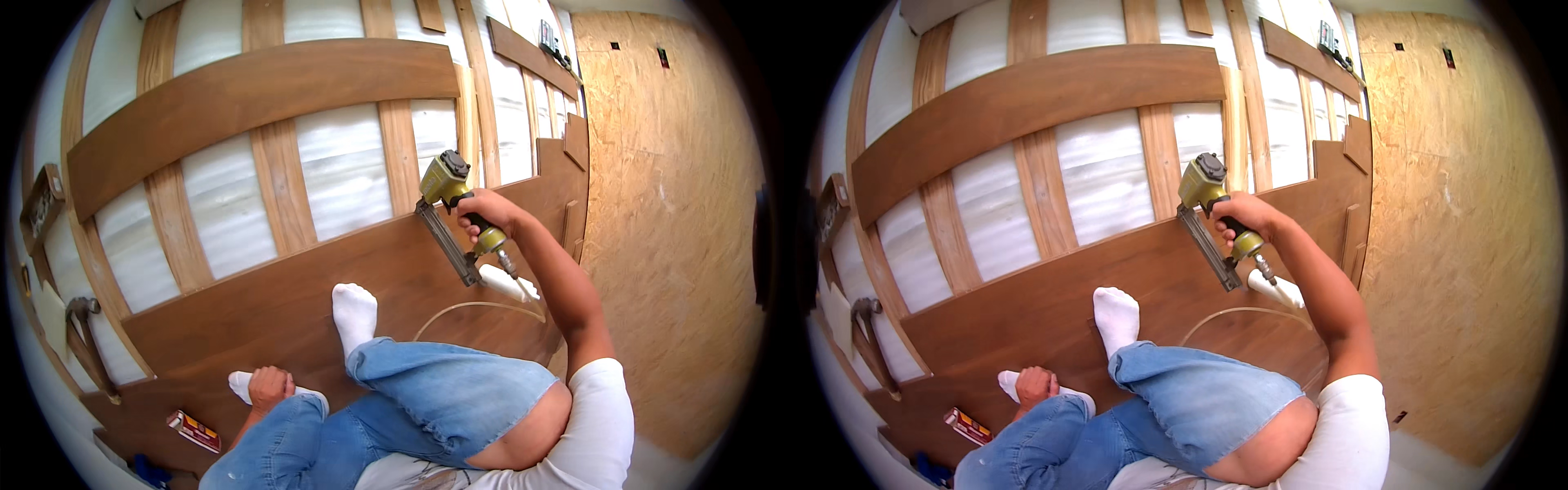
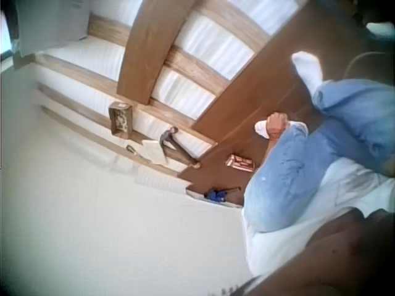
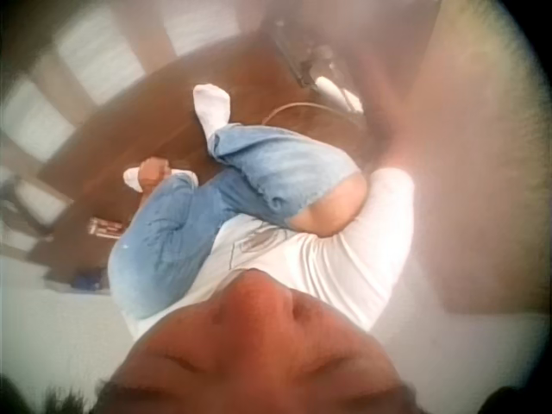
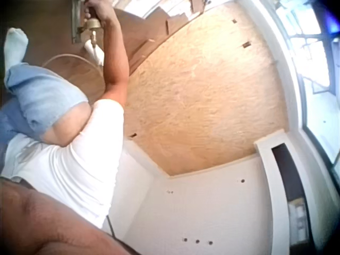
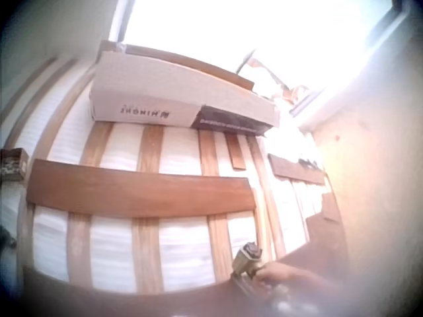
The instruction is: The person applies adhesive to wood planks, fits them together on a subfloor, and secures them using a hammer and a pneumatic nail gun.
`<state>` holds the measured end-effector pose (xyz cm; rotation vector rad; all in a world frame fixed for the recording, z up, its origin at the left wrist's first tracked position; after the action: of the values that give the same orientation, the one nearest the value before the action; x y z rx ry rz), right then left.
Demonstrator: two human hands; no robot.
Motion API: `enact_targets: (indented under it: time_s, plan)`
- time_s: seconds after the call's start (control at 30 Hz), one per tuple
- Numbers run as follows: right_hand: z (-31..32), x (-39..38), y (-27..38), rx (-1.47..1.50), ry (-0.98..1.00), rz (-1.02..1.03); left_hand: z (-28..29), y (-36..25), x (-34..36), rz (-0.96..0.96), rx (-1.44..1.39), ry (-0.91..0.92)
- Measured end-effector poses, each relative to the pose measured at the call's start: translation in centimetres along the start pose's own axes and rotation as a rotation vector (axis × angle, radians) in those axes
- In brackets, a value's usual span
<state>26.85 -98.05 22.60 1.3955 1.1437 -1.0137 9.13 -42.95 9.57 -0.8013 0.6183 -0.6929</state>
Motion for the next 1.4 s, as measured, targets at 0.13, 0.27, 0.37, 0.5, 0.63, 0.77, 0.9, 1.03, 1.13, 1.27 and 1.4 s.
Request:
enact_targets:
  time_s: [0.13, 0.27, 0.37, 0.5, 0.63, 0.77, 0.9, 1.03, 1.13, 1.27, 1.4]
  plan:
    - [-4.5, -1.3, -5.6, -0.069, -0.118, 0.412, 0.3, 0.5, 1.9, -0.05, -0.091, -0.023]
    - [-9.1, -4.0, -12.2, -0.083, -0.214, 0.525, 5.1, 0.9, 7.7, -0.075, -0.009, -0.163]
    - [-10.6, -3.7, -20.9, -0.542, -0.655, 0.626, 9.4, 3.0, 14.8, -0.055, 0.151, -0.229]
    - [-12.5, -2.9, -31.0, -0.352, -0.819, 0.361, 16.3, 7.7, 23.7, -0.024, 0.449, -0.319]
    - [-13.1, -0.5, -41.3, -0.242, -1.019, 0.346, 22.3, 7.0, 31.5, 0.028, 0.649, -0.18]
    - [-11.9, 0.8, -45.1, -0.226, -1.208, 0.211, 26.4, 6.6, 35.8, 0.155, 0.713, 0.041]
    - [-10.2, 0.4, -47.4, -0.132, -1.319, 0.151, 27.2, 6.9, 40.7, 0.247, 0.728, 0.174]
    - [-8.5, 1.6, -48.6, 0.012, -1.34, 0.102, 26.9, 5.3, 43.0, 0.244, 0.726, 0.198]
    - [-7.6, 2.6, -49.3, 0.051, -1.367, 0.114, 26.5, 5.2, 44.5, 0.21, 0.771, 0.201]
    - [-7.4, 3.2, -49.5, 0.089, -1.379, 0.046, 26.3, 5.0, 45.7, 0.224, 0.802, 0.275]
    - [-7.4, 3.5, -49.7, 0.083, -1.386, 0.044, 26.6, 5.0, 45.9, 0.217, 0.808, 0.303]
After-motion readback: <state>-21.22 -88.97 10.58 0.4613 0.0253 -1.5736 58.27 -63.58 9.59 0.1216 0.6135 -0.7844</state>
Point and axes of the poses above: each hand's wrist, its own x-axis towards the middle knuckle, its own z-axis out of the back of the hand, y = z × x, the point moved 2 cm from there along x, towards the middle knuckle, and after that the axes turned 13 degrees about y, right-handed, at the moved point
